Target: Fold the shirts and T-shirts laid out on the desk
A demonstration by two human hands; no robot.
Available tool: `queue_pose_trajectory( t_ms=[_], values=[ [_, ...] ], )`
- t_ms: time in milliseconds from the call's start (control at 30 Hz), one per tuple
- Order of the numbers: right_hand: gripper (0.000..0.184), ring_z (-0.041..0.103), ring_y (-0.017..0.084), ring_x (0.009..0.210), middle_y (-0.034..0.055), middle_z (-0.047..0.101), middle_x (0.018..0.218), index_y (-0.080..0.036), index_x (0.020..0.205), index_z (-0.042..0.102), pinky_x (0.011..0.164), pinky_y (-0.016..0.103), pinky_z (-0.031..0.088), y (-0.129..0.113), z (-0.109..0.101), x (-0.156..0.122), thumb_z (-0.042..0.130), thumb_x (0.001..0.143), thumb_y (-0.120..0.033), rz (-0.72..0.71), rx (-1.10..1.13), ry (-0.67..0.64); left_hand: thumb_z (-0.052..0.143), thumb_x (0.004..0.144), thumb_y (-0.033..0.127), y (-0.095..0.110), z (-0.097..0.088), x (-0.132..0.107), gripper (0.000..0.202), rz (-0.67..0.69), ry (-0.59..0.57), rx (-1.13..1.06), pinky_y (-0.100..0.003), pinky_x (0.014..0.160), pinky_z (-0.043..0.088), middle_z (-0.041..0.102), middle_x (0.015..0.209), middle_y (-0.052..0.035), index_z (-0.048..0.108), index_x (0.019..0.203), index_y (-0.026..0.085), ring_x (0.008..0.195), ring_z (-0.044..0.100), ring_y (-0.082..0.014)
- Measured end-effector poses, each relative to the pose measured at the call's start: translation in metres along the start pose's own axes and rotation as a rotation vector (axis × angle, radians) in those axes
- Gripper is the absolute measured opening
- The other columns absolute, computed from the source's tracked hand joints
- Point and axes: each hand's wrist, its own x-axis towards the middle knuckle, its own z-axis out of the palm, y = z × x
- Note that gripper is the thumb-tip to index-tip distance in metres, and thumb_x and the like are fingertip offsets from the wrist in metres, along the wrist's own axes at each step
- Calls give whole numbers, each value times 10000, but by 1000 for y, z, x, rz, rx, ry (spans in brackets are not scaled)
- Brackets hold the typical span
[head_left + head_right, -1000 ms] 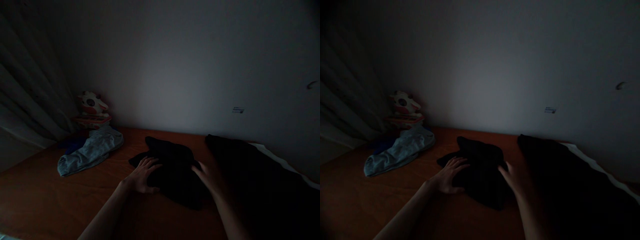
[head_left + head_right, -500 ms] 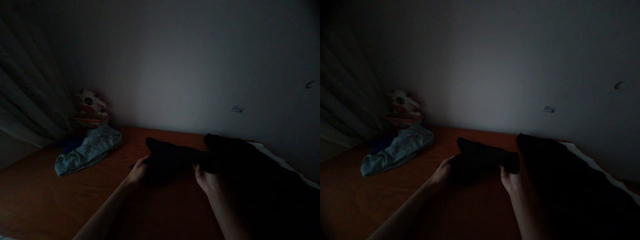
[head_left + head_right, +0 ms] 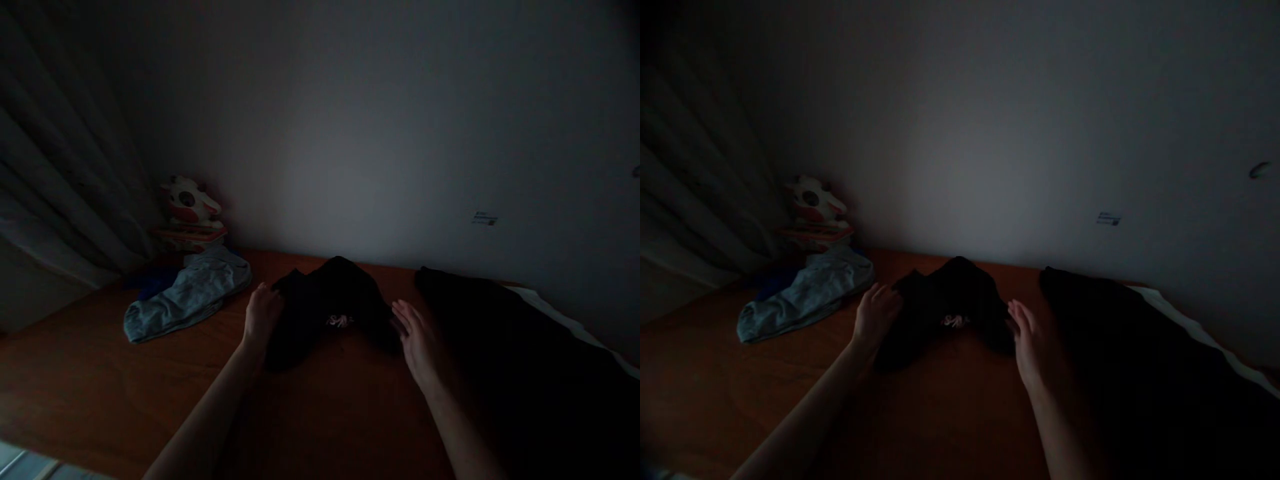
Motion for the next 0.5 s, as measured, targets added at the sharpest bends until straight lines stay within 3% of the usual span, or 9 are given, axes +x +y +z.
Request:
queue_pose_trajectory(
  t_ms=[33,100,167,233,300,367,433,500],
  values=[
    [614,570,299,1313,134,645,1363,-214,1223,634,1065,455,494,3,2,-3,638,802,-660,-44,-168,-4,517,963,383,-3,0,-1,325,-54,42,-55,-373,995,526,742,1104,-82,643,1223,236,1062,714,-198],
    [748,549,343,1324,168,619,1388,-190,1296,591,1097,503,446,11,6,-9,700,735,-672,-152,-461,-46,644,888,497,-9,2,-6,526,-61,5,73,-424,1084,461,667,1299,-127,565,1341,243,1216,643,-251],
    [823,551,364,1310,170,616,1386,-194,1327,567,1106,538,418,21,7,-14,759,672,-654,-260,-651,-100,762,762,569,-15,5,-15,784,53,-144,395,-494,1150,379,562,1448,-173,510,1418,223,1357,522,-331],
    [672,599,369,1233,153,670,1288,-221,1209,632,1073,556,435,30,6,-14,752,683,-620,-322,-766,-133,840,645,571,-20,8,-23,933,210,-297,748,-574,1170,317,485,1521,-208,516,1433,193,1415,429,-412],
    [425,651,366,1117,143,718,1136,-244,998,683,1015,560,471,37,4,-10,696,731,-575,-326,-798,-146,844,640,493,-23,10,-28,857,319,-394,999,-618,1154,312,481,1526,-217,575,1393,185,1404,426,-450],
    [295,674,359,1049,130,732,1040,-263,880,673,977,550,497,41,2,-4,658,746,-525,-290,-728,-145,762,730,381,-24,10,-28,619,356,-424,1064,-600,1129,356,537,1488,-193,651,1314,207,1354,497,-422],
    [252,690,347,1021,101,743,983,-279,880,661,946,533,530,41,0,1,653,738,-487,-171,-510,-113,681,783,301,-23,9,-24,435,340,-403,940,-527,1103,414,637,1391,-145,715,1210,231,1280,582,-366],
    [227,716,320,971,74,747,932,-289,887,643,900,507,575,38,-3,7,623,762,-478,-28,-253,-65,667,794,316,-19,6,-19,329,250,-345,726,-434,989,510,756,1160,-101,757,1100,235,1128,678,-326]
  ],
)
